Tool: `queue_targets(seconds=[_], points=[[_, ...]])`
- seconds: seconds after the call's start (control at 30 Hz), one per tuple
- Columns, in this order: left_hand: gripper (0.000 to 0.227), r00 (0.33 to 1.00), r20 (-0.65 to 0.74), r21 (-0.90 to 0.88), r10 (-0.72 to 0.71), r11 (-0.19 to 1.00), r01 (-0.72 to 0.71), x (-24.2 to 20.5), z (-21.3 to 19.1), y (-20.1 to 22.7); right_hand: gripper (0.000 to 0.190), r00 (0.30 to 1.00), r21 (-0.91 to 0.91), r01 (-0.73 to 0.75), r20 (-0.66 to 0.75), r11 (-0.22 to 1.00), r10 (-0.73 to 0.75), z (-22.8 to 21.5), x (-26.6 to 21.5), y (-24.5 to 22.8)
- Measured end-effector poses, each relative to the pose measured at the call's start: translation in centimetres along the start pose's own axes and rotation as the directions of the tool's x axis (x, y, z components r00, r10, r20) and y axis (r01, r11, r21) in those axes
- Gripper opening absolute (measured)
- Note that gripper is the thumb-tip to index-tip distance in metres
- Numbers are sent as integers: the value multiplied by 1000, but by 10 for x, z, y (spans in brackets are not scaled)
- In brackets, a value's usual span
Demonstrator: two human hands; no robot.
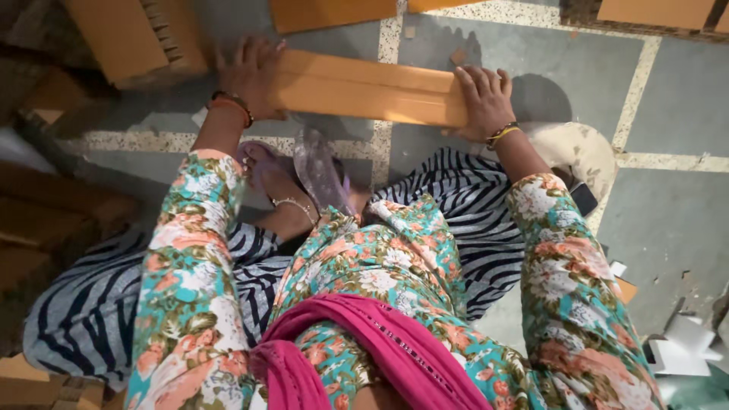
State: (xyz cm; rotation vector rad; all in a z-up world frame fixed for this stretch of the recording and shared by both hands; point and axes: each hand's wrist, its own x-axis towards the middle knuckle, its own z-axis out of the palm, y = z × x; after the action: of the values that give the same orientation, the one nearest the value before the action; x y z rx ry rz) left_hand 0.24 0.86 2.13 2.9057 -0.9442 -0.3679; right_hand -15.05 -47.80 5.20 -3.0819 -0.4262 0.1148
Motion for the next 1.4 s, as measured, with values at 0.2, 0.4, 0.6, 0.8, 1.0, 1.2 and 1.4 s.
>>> queue_targets(seconds=[0.2, 0.4, 0.6, 0.8, 1.0, 1.2, 1.4], points=[[113, 982, 6, -113, 189, 976, -187, 34, -8, 91, 131, 995, -120, 94, 4, 988, -95, 44, 49, -50], [69, 965, -177, -84, 191, 974, -208, 80, 18, 172, 113, 987, 106, 59, -157, 993, -42, 58, 98, -108], [60, 951, -230, -59, 207, 972, -226, 88, 47, 166, 113, 992, 162, 20, -128, 987, 1, 27, 107, -112], [61, 941, -283, -76, 183, 974, -213, 85, 46, 169, 110, 988, 117, 31, -151, 993, -14, 49, 100, -109], [100, 959, -143, 0, 245, 969, -248, 69, 12, 165, 97, 969, -168, 95, -209, 981, -130, 60, 92, -105], [115, 973, -37, -126, 227, 965, -230, 24, -33, 51, 119, 974, 116, 88, 196, 989, -110, -26, 46, -31], [137, 936, 341, 177, 89, 972, -157, 14, -37, -17, 131, 905, 154, -164, 417, 974, 86, -20, -2, 62]])
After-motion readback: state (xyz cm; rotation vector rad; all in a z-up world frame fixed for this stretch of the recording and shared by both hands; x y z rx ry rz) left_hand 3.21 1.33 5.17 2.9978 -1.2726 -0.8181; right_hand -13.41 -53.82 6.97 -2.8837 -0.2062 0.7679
